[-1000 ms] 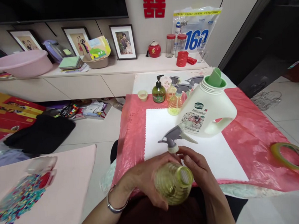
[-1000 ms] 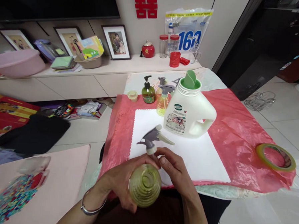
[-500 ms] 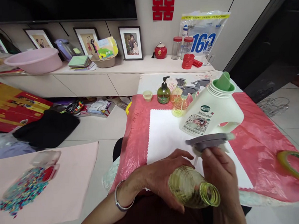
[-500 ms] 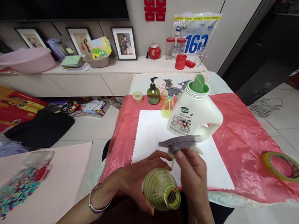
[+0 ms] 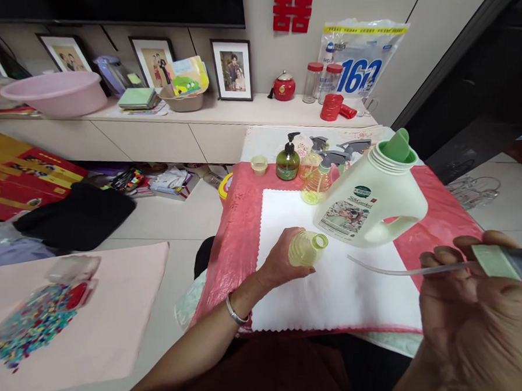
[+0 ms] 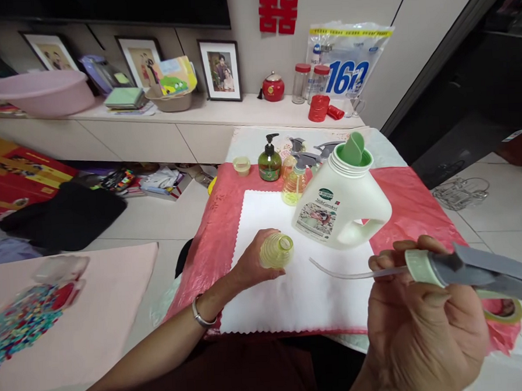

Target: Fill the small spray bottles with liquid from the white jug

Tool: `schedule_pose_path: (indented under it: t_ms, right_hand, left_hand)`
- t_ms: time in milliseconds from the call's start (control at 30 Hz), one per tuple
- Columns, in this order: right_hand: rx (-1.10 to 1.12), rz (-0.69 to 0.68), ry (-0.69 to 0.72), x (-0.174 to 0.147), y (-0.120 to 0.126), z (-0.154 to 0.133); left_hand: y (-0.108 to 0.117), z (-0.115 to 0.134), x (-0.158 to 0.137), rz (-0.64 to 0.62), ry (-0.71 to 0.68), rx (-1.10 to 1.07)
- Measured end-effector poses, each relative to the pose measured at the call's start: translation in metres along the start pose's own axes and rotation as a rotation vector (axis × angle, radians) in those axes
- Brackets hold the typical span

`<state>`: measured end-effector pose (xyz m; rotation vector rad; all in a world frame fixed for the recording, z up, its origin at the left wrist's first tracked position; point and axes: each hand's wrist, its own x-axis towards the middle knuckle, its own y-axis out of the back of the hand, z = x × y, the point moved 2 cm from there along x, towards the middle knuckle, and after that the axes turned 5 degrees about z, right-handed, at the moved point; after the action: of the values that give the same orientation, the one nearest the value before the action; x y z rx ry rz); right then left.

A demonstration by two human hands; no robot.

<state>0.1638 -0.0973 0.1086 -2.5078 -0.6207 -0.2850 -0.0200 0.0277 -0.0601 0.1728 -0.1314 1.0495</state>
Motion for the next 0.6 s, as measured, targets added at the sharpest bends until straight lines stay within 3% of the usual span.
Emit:
schedule_pose_path:
  t_ms: [300,467,600]
  right_hand:
    - [0.033,-0.255,0.066,-0.006,-0.037,0.006]
    - [0.034,-0.340,0.027,-0.007,-0.055,0.022]
    - [0.057,-0.441,-0.029,-0.008,-0.057,0.041]
  left_hand:
    - [-0.001,-0.009,-0.004,0.012,-0.032,0.030]
    - [-0.002,-0.012,-0.004,0.015,-0.044,0.028]
    - [-0.002,-0.013,-0.004,0.022,-0.051,0.039]
